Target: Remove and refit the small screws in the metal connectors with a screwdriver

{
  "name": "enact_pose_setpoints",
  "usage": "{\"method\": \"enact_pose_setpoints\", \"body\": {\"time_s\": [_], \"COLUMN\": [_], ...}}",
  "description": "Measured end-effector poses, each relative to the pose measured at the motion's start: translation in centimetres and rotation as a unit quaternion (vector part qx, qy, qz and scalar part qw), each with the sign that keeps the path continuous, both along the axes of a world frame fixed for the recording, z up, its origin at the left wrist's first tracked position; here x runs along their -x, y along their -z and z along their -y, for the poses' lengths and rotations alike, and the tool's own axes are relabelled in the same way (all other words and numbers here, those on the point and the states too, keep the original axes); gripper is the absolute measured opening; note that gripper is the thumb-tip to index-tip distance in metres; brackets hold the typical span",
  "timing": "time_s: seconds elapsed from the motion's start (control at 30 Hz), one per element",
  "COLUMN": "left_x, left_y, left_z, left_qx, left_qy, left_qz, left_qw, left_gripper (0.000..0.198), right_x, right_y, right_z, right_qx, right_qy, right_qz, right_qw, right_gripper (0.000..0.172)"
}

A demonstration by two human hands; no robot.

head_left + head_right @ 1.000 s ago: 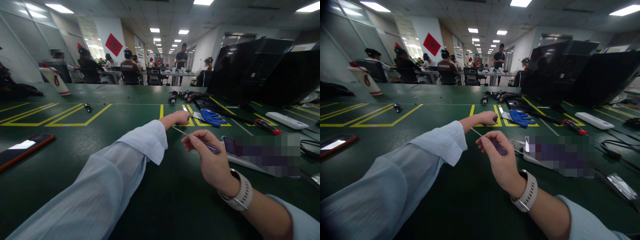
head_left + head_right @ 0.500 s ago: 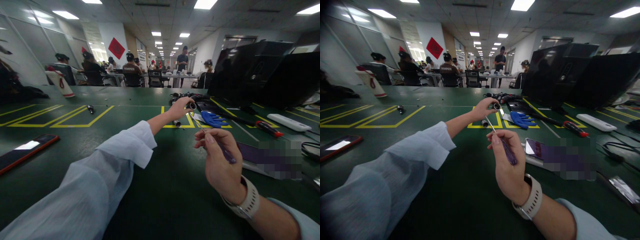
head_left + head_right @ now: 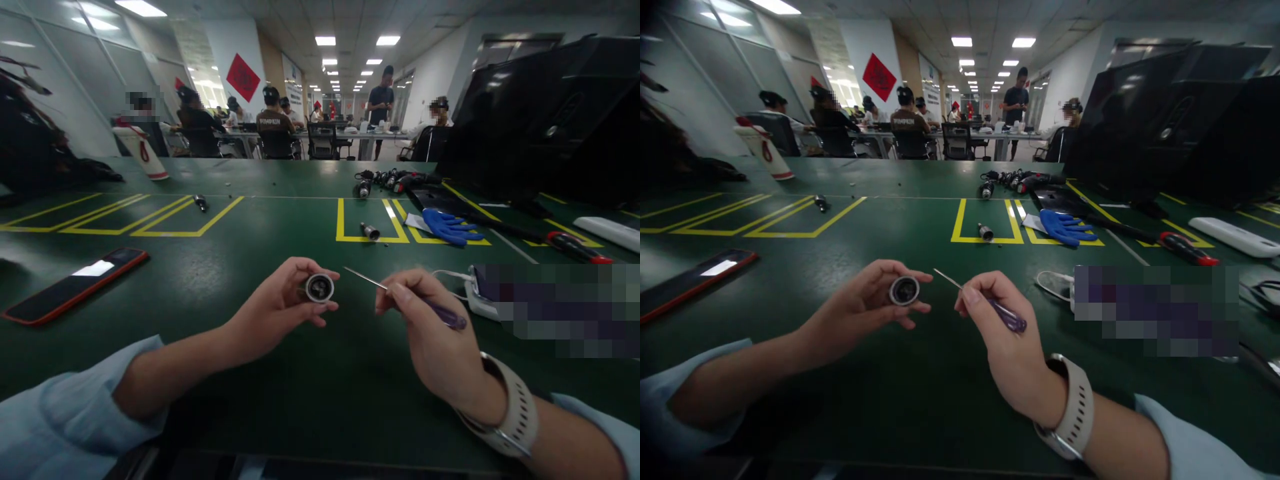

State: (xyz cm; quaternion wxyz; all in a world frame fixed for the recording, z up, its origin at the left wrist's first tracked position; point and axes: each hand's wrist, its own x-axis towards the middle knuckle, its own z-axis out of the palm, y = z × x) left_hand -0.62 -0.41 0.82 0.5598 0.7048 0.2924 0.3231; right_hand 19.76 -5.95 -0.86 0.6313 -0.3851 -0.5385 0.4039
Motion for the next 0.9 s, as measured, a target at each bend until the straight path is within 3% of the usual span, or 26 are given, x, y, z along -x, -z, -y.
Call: {"method": "enact_pose_setpoints", "body": {"time_s": [0.13, 0.3, 0.4, 0.6, 0.9], "left_x": [0.1, 0.3, 0.5, 0.2, 0.4], "left_y": [1.5, 3.2, 3.6, 3.5, 3.2], "left_z": [0.5, -0.5, -1.0, -1.1, -1.1], "left_qx": [-0.042, -0.109, -0.167, -0.320, -0.380], "left_qy": [-0.012, -0.015, -0.021, -0.009, 0.014], "left_qz": [-0.043, -0.100, -0.153, -0.262, -0.291], "left_qw": [0.998, 0.989, 0.974, 0.910, 0.878], "left_gripper": [0.034, 0.031, 0.032, 0.032, 0.033], "right_x": [0.5, 0.5, 0.5, 0.9, 0.3], "right_y": [1.1, 1.2, 1.3, 1.9, 2.4], "right_z": [-0.5, -1.0, -1.1, -1.2, -1.4], "right_qx": [0.095, 0.199, 0.208, 0.208, 0.213], "right_qy": [-0.023, -0.028, -0.024, -0.012, -0.013], "right_qz": [0.003, -0.007, -0.008, 0.023, 0.040], "right_qw": [0.995, 0.980, 0.978, 0.978, 0.976], "right_gripper": [0.012, 0.014, 0.014, 0.016, 0.014]}}
